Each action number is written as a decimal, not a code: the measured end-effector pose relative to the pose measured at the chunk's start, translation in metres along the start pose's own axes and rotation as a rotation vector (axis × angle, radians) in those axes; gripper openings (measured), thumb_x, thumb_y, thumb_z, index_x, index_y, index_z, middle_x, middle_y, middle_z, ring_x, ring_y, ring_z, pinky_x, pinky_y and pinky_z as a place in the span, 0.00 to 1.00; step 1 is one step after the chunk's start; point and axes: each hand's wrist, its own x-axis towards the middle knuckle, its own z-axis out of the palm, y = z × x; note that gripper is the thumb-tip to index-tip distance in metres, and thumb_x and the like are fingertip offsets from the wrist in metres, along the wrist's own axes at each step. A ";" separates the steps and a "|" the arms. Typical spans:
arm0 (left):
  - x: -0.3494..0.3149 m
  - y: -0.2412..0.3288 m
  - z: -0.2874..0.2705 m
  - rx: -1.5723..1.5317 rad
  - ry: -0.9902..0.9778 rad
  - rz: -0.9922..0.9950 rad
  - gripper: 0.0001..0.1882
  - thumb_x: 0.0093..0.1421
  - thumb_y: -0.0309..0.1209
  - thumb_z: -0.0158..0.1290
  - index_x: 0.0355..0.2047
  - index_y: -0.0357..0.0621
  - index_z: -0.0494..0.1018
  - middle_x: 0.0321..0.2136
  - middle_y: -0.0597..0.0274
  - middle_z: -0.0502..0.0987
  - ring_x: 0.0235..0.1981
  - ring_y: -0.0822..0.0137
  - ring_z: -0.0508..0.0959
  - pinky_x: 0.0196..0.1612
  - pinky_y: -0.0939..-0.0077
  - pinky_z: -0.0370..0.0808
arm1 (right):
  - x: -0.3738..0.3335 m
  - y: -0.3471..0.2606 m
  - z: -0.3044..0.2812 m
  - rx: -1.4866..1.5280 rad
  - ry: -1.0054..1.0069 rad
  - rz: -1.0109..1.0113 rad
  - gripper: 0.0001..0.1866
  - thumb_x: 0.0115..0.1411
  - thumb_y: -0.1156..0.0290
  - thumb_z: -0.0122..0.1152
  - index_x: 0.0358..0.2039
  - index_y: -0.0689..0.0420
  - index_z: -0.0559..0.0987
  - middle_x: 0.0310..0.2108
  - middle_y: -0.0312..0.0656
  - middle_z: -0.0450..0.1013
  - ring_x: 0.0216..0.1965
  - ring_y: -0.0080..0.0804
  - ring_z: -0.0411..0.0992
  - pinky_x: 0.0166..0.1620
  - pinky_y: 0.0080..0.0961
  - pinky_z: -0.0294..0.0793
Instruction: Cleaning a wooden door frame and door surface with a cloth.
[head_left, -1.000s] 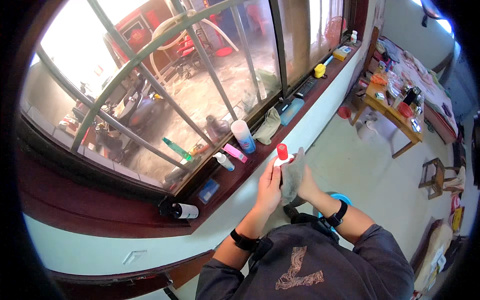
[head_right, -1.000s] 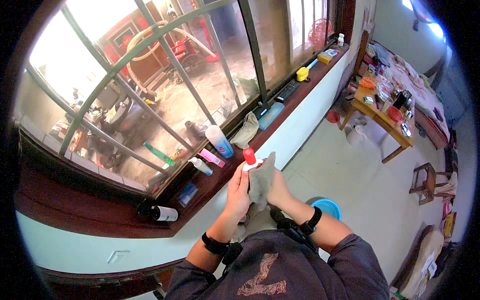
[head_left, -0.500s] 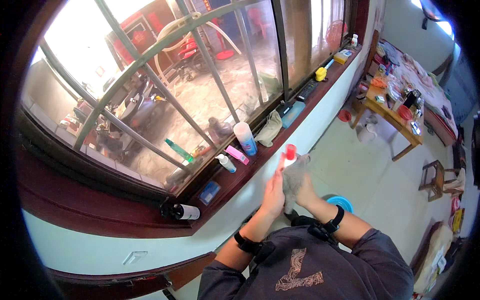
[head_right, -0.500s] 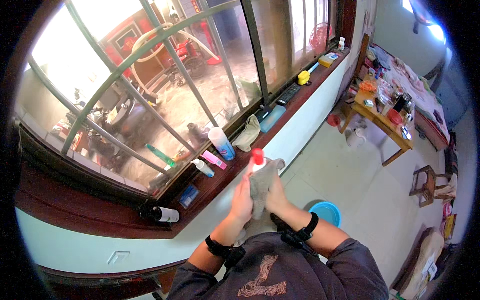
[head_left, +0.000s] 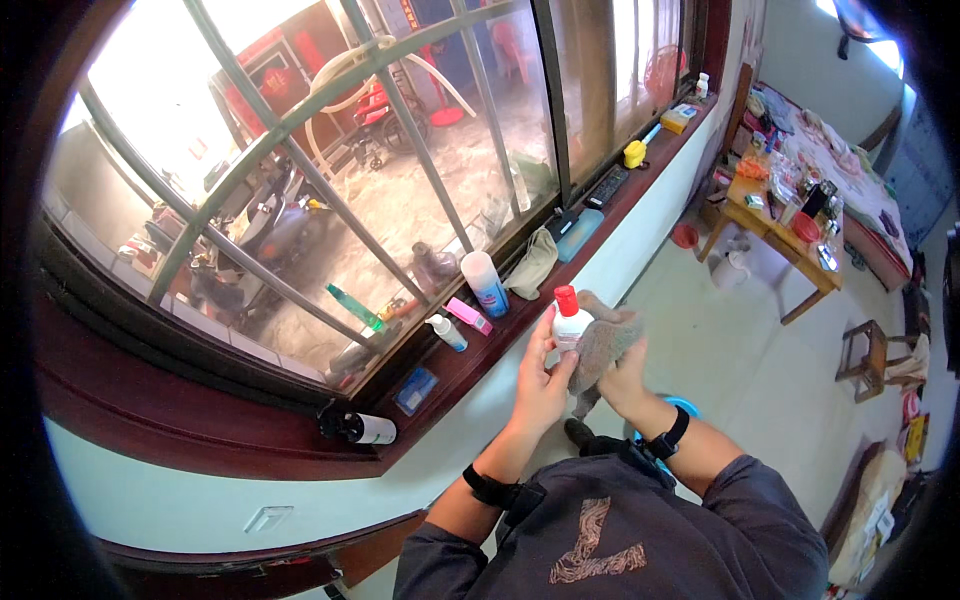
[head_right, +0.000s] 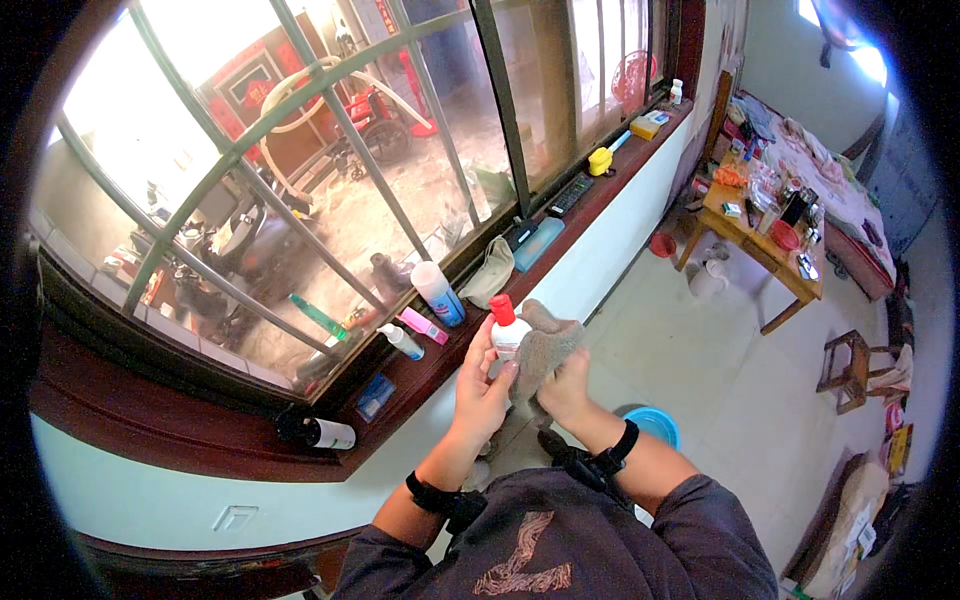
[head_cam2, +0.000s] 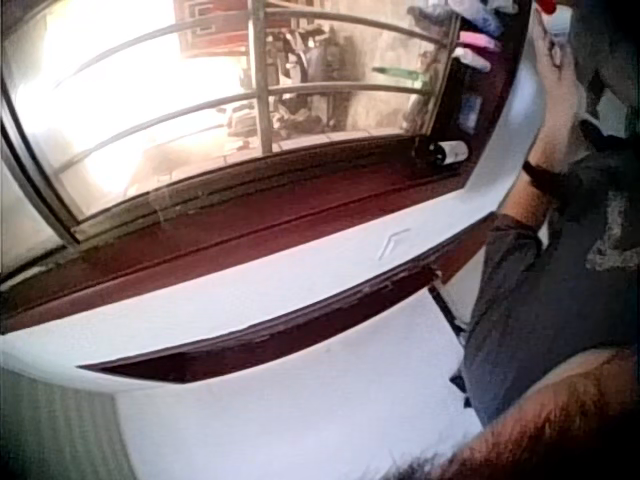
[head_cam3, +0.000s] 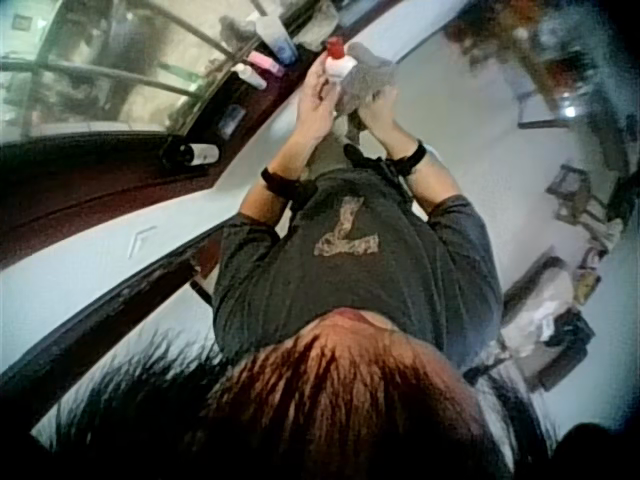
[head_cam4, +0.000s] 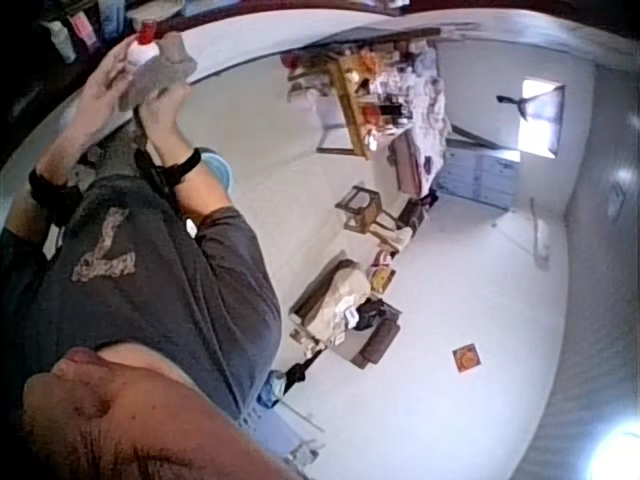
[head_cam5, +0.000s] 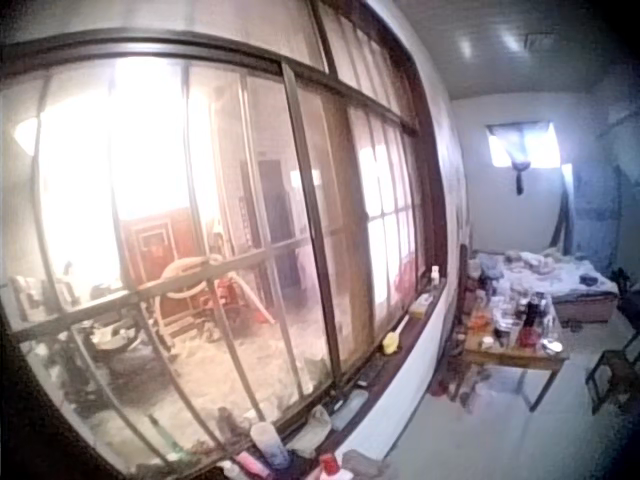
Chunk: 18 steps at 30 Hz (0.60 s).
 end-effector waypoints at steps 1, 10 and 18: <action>-0.002 0.008 0.004 -0.001 -0.002 -0.001 0.40 0.61 0.11 0.50 0.73 0.43 0.55 0.68 0.60 0.64 0.61 0.70 0.69 0.64 0.71 0.67 | -0.006 0.001 0.002 0.006 0.018 0.033 0.14 0.54 0.78 0.64 0.42 0.67 0.81 0.42 0.51 0.79 0.41 0.40 0.79 0.45 0.33 0.77; -0.007 -0.010 -0.001 0.428 -0.172 0.262 0.36 0.66 0.15 0.47 0.74 0.46 0.56 0.64 0.59 0.68 0.58 0.69 0.72 0.60 0.75 0.68 | -0.009 0.041 -0.004 0.162 0.034 0.323 0.18 0.61 0.70 0.66 0.50 0.60 0.74 0.43 0.41 0.77 0.43 0.29 0.76 0.46 0.28 0.77; -0.013 0.005 0.011 0.297 -0.104 0.081 0.29 0.72 0.22 0.43 0.73 0.43 0.56 0.64 0.53 0.72 0.60 0.71 0.72 0.62 0.77 0.65 | -0.007 0.013 0.001 0.147 0.116 0.190 0.21 0.63 0.72 0.62 0.55 0.64 0.73 0.48 0.43 0.78 0.48 0.28 0.75 0.52 0.29 0.74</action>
